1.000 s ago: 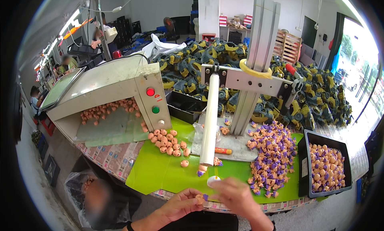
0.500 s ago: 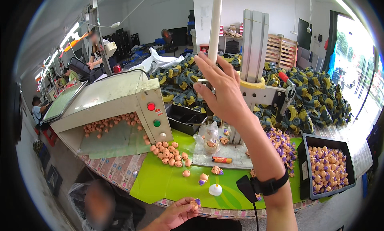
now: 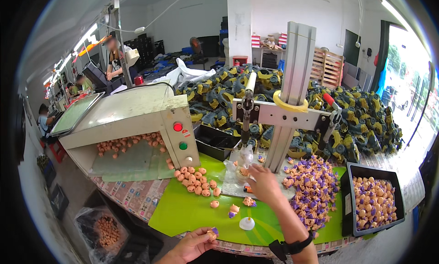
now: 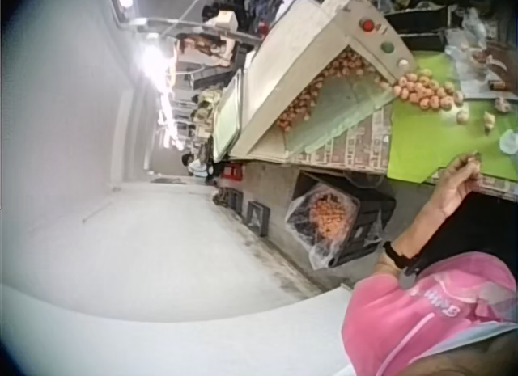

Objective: Assembling and gluing components of small plastic toy figures at a workstation.

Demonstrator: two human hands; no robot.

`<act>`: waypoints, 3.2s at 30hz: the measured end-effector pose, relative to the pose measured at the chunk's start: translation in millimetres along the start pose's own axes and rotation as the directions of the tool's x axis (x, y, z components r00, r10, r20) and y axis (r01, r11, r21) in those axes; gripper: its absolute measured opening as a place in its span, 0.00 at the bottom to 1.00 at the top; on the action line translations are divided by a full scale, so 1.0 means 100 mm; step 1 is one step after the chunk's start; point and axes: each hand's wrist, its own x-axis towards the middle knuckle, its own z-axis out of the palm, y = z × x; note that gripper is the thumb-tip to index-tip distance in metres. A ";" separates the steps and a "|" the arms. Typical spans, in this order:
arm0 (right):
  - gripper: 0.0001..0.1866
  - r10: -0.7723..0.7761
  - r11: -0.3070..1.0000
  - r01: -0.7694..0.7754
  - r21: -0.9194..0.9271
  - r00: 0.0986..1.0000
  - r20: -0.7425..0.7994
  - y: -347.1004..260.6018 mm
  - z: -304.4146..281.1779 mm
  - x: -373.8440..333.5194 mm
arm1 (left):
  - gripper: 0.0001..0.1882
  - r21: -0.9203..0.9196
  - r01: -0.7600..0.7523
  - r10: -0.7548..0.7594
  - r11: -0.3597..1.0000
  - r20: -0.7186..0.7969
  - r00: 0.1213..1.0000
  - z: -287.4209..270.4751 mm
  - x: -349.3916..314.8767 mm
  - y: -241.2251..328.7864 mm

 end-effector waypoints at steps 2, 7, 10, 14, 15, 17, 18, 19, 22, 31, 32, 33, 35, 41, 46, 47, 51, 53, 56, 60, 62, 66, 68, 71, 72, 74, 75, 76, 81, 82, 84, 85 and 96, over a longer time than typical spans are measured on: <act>0.11 -0.119 0.989 0.106 -0.107 0.984 -0.130 0.08 0.25 0.03 | 0.06 0.016 -0.022 0.021 1.000 0.021 1.000 0.01 0.03 0.00; 0.16 -0.124 0.992 0.127 0.006 0.978 -0.170 0.08 0.25 0.03 | 0.09 0.050 -0.077 0.076 0.996 0.032 0.997 0.01 0.14 0.08; 0.18 0.000 0.963 0.098 0.252 0.932 -0.363 0.06 -0.09 -0.28 | 0.10 0.095 -0.092 0.094 0.991 -0.012 0.995 -0.06 0.15 0.25; 0.14 0.100 0.956 -0.260 -0.137 0.726 -0.680 0.49 -1.05 -1.11 | 0.11 0.206 -0.097 0.115 0.974 -0.075 0.991 -0.15 0.22 0.56; 0.11 0.090 0.910 -0.362 -0.203 0.650 -0.754 0.66 -1.32 -1.34 | 0.11 0.246 -0.107 0.134 0.963 -0.098 0.986 -0.15 0.27 0.62; 0.09 0.106 0.826 -0.526 -0.200 0.494 -0.863 1.00 -1.73 -1.83 | 0.10 0.281 -0.139 0.147 0.950 -0.008 0.989 -0.11 0.45 0.72; 0.10 0.090 0.769 -0.601 -0.220 0.443 -0.892 1.18 -1.92 -2.05 | 0.10 0.327 -0.157 0.150 0.932 0.048 0.988 -0.08 0.57 0.77; 0.10 0.069 0.778 -0.585 -0.229 0.442 -0.894 1.34 -2.07 -2.23 | 0.10 0.327 -0.163 0.154 0.931 0.054 0.987 -0.04 0.71 0.82; 0.12 0.063 0.610 -0.716 -0.339 0.471 -0.880 1.64 -2.28 -2.62 | 0.11 0.349 -0.129 0.065 0.928 0.188 0.980 0.11 1.18 0.85; 0.12 0.184 0.741 -0.617 -0.264 0.565 -0.804 1.00 -1.91 -2.14 | 0.12 0.815 -0.289 0.447 0.502 0.042 0.893 0.32 2.32 0.52; 0.11 0.186 0.808 -0.536 -0.244 0.626 -0.757 0.85 -1.86 -2.06 | 0.12 0.800 -0.317 0.446 0.509 0.069 0.892 0.31 2.37 0.51; 0.10 0.181 0.865 -0.452 -0.217 0.685 -0.706 0.71 -1.81 -1.97 | 0.13 0.863 -0.382 0.526 0.331 0.168 0.834 0.29 2.39 0.50; 0.10 0.189 0.901 -0.396 -0.178 0.727 -0.661 0.45 -1.73 -1.79 | 0.15 0.893 -0.428 0.574 0.139 0.279 0.769 0.26 2.43 0.47; 0.09 0.122 0.990 -0.140 -0.002 0.872 -0.474 -0.20 -1.52 -1.10 | 0.13 0.869 -0.494 0.611 -0.028 0.406 0.680 0.15 2.43 0.44; 0.13 -0.255 0.965 0.256 -0.049 0.890 -0.379 -0.60 -1.40 -0.26 | 0.14 0.846 -0.527 0.597 -0.078 0.463 0.654 0.11 2.45 0.46; 0.14 -0.315 0.948 0.298 -0.108 0.851 -0.420 -0.65 -1.37 -0.03 | 0.14 0.840 -0.539 0.596 -0.062 0.464 0.655 0.10 2.45 0.47; 0.26 -0.375 0.916 0.228 -0.330 0.777 -0.505 -0.80 -1.23 0.86 | 0.14 0.867 -0.498 0.586 -0.028 0.418 0.694 0.09 2.47 0.47; 0.31 -0.349 0.920 0.187 -0.346 0.792 -0.501 -0.84 -1.21 1.21 | 0.16 0.899 -0.438 0.578 -0.021 0.368 0.728 0.09 2.47 0.47; 0.50 0.255 0.934 -0.181 0.309 0.942 -0.220 -0.93 -1.29 1.60 | 0.15 0.894 -0.447 0.571 0.002 0.366 0.735 0.09 2.46 0.48; 0.46 0.230 0.655 0.130 0.744 0.904 -0.360 -1.11 -1.46 1.43 | 0.13 0.935 -0.345 0.543 -0.080 0.331 0.772 0.06 2.51 0.48; 0.36 0.026 0.646 0.280 0.710 0.922 -0.387 -1.19 -1.58 1.19 | 0.12 0.922 -0.387 0.523 -0.009 0.334 0.784 0.02 2.55 0.44; 0.14 -0.521 0.794 0.560 0.234 0.827 -0.211 -1.39 -1.42 0.49 | 0.17 0.843 -0.497 0.448 0.208 0.369 0.814 -0.03 2.55 0.47; 0.11 -0.565 0.763 0.640 0.084 0.725 -0.394 -1.43 -1.22 0.33 | 0.19 0.824 -0.560 0.528 0.087 0.439 0.727 -0.07 2.39 0.52; 0.19 -0.567 0.800 0.599 -0.010 0.752 -0.337 -1.33 -1.05 0.13 | 0.25 0.816 -0.521 0.587 -0.250 0.556 0.589 -0.02 1.98 0.50; 0.19 -0.545 0.825 0.565 -0.019 0.784 -0.297 -1.28 -1.02 0.03 | 0.25 0.836 -0.497 0.575 -0.233 0.530 0.623 -0.02 1.82 0.52; 0.31 -0.337 0.934 0.357 -0.008 0.876 -0.346 -1.18 -0.95 -0.23 | 0.27 0.829 -0.461 0.656 -0.317 0.542 0.525 -0.09 1.49 0.63; 0.38 -0.356 0.931 0.364 -0.042 0.871 -0.339 -1.12 -0.91 -0.36 | 0.29 0.841 -0.429 0.659 -0.330 0.531 0.533 -0.16 1.35 0.73; 0.38 -0.366 0.925 0.379 -0.036 0.859 -0.358 -1.06 -0.89 -0.53 | 0.31 0.838 -0.407 0.664 -0.364 0.540 0.518 -0.24 1.21 0.83; 0.28 0.001 0.989 0.031 0.147 0.977 -0.214 -0.91 -0.64 -1.46 | 0.38 0.828 -0.141 0.639 -0.543 0.516 0.570 -0.66 0.78 1.25; 0.26 0.054 0.989 -0.026 0.144 0.979 -0.195 -0.93 -0.59 -1.65 | 0.40 0.779 -0.024 0.610 -0.626 0.509 0.608 -0.72 0.77 1.31; 0.23 0.127 0.980 -0.098 0.174 0.979 -0.161 -0.99 -0.47 -1.95 | 0.40 0.794 -0.074 0.574 -0.603 0.496 0.652 -0.79 0.82 1.38; 0.20 0.189 0.966 -0.162 0.202 0.974 -0.124 -0.99 -0.45 -2.05 | 0.40 0.791 -0.086 0.551 -0.606 0.495 0.672 -0.81 0.87 1.40; 0.18 0.158 0.931 -0.132 0.340 0.986 -0.049 -1.01 -0.61 -2.54 | 0.16 0.423 -0.102 0.328 -0.900 0.815 0.478 -0.54 0.98 1.15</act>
